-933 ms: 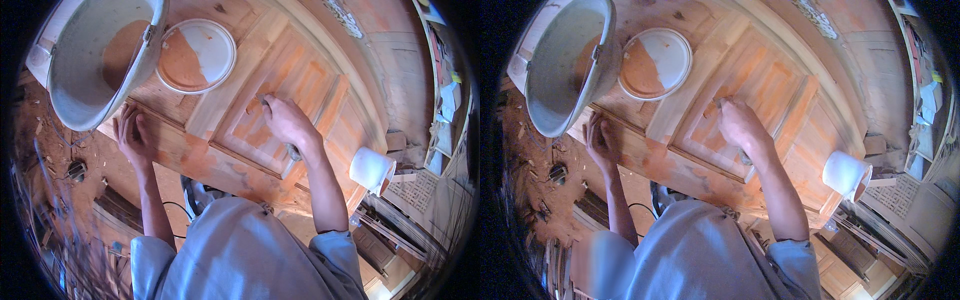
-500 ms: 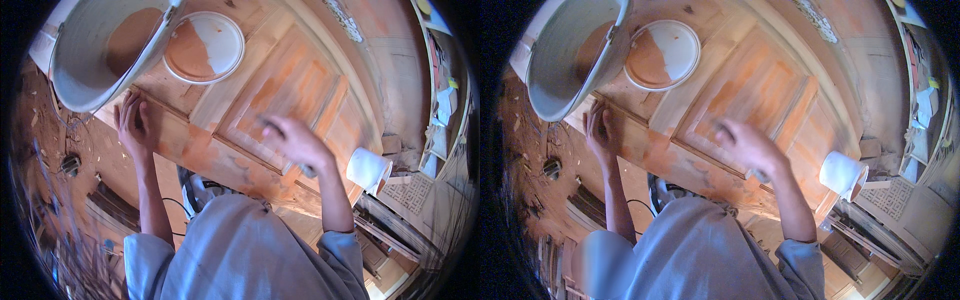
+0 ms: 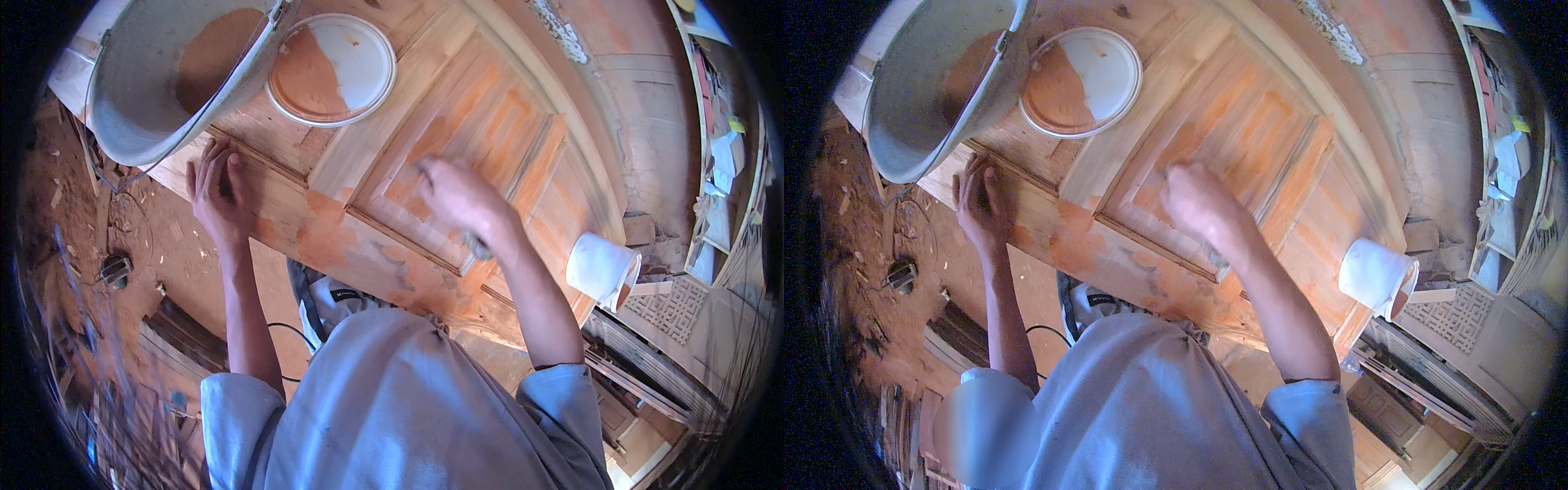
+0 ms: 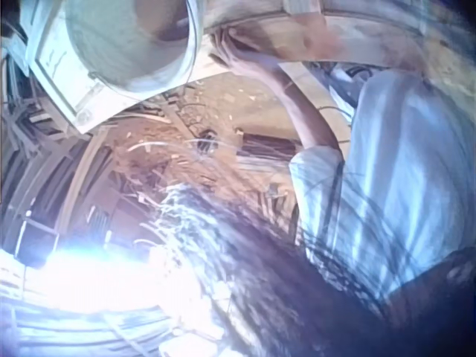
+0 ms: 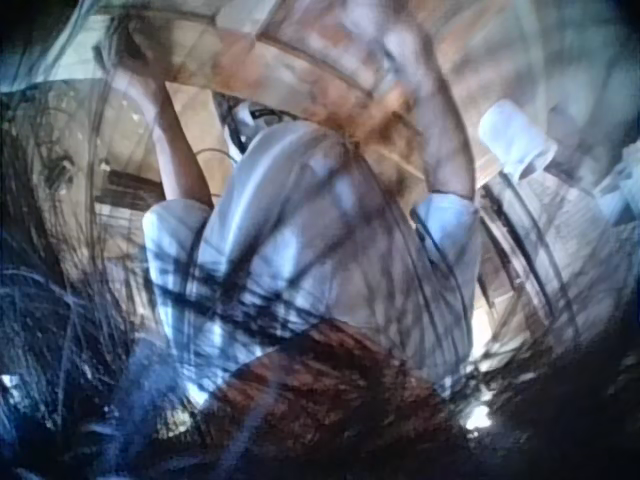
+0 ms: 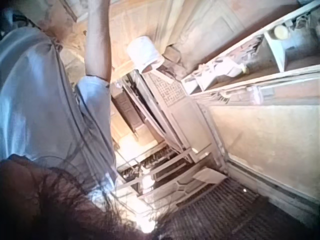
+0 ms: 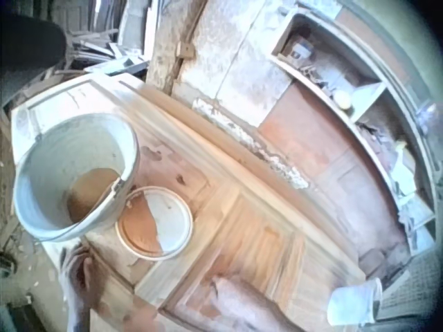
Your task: The person scrapes the surface of a wooden door using a hand tool, dips a brush into a bucket, and applies a substance to the wood surface.
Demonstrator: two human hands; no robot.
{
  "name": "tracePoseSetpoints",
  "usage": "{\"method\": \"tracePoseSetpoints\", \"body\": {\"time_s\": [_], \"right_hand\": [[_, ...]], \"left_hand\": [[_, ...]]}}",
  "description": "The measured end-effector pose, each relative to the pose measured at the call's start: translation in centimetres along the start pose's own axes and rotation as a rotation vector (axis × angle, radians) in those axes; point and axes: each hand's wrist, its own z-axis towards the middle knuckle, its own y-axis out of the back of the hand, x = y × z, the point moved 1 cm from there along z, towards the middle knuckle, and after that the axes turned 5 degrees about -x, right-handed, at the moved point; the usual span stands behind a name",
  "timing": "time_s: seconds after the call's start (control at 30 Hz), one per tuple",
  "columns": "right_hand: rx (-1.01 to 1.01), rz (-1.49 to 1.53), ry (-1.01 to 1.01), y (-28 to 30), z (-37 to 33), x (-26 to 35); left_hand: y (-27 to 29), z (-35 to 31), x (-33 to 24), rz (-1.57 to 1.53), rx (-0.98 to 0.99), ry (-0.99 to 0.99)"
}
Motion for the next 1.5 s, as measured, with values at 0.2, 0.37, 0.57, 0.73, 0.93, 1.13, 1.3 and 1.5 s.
{"method": "tracePoseSetpoints", "body": {"time_s": [0.2, 0.37, 0.57, 0.73, 0.93, 1.13, 1.3, 1.5], "right_hand": [[-0.119, 0.166, 0.414, -2.3, -8.1, -0.5], [-0.148, 1.113, -0.038, -3.1, -14.7, -7.2], [-0.479, 1.765, -0.093, -10.0, -19.7, -12.1], [-0.801, 1.895, -0.098, -14.1, -22.6, -16.0], [-0.903, 2.006, -0.171, -15.6, -25.5, -18.6], [-0.801, 2.083, -0.057, -15.3, -25.4, -18.4], [-0.771, 2.042, -0.036, -15.0, -25.5, -20.5], [-0.671, 2.036, -0.017, -13.5, -25.6, -22.4]], "left_hand": [[-0.1, -0.3, 0.5, 0.003, -0.015, -0.020], [-0.4, -0.4, 0.9, -0.003, -0.017, -0.037], [0.0, -0.3, 0.4, -0.017, 0.023, -0.051], [-0.5, -0.2, 0.8, 0.007, 0.028, -0.099], [-1.0, -0.9, 0.8, -0.274, -0.016, 0.048], [0.3, -2.1, -0.7, -0.264, -0.150, 0.094], [1.2, -4.3, -7.3, -0.210, -0.027, -0.073], [4.0, -10.6, -12.9, -0.235, 0.139, -0.161]]}}
